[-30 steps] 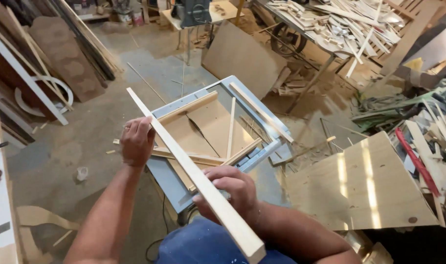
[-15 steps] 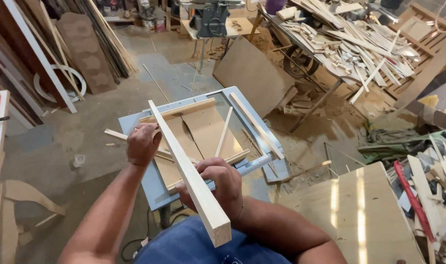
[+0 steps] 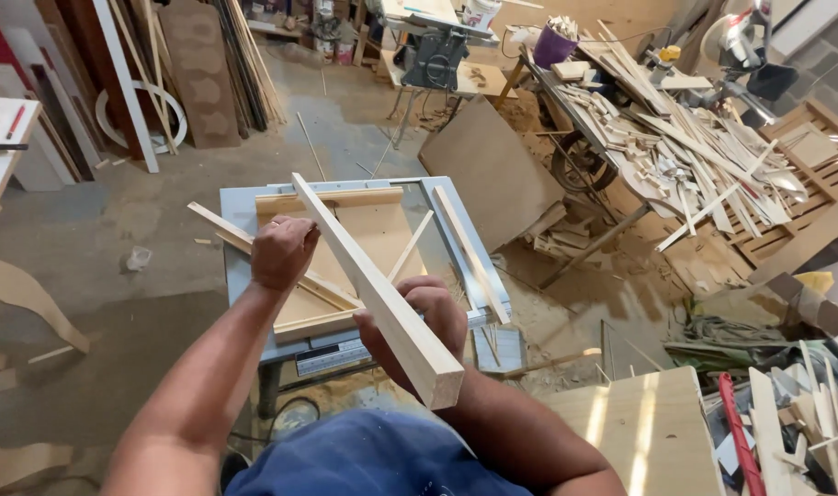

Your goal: Preparing and aligning wooden strips on a table saw miter sled for precise cutting or assembly.

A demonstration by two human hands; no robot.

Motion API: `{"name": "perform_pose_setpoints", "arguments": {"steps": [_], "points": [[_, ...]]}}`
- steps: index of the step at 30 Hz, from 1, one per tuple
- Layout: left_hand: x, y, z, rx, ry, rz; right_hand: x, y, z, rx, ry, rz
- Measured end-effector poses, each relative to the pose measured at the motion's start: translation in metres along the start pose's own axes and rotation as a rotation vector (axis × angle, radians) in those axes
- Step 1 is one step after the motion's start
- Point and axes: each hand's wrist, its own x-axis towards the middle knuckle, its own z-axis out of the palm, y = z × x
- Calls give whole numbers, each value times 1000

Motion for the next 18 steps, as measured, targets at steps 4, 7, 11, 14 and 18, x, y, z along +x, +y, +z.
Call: {"name": "perform_pose_setpoints", "arguments": {"steps": [4, 7, 11, 14, 18], "points": [[-1, 5, 8, 27, 10, 26, 6, 1, -8, 40, 10, 32], [1, 7, 5, -11, 6, 31, 8, 1, -11, 20, 10, 38], [4, 9, 5, -15, 15, 11, 10, 0, -11, 22, -1, 59], [6, 8, 4, -39, 9, 13, 6, 6, -10, 80, 15, 67], [8, 7, 1, -11, -11, -3, 3, 7, -7, 92, 17, 94]]}}
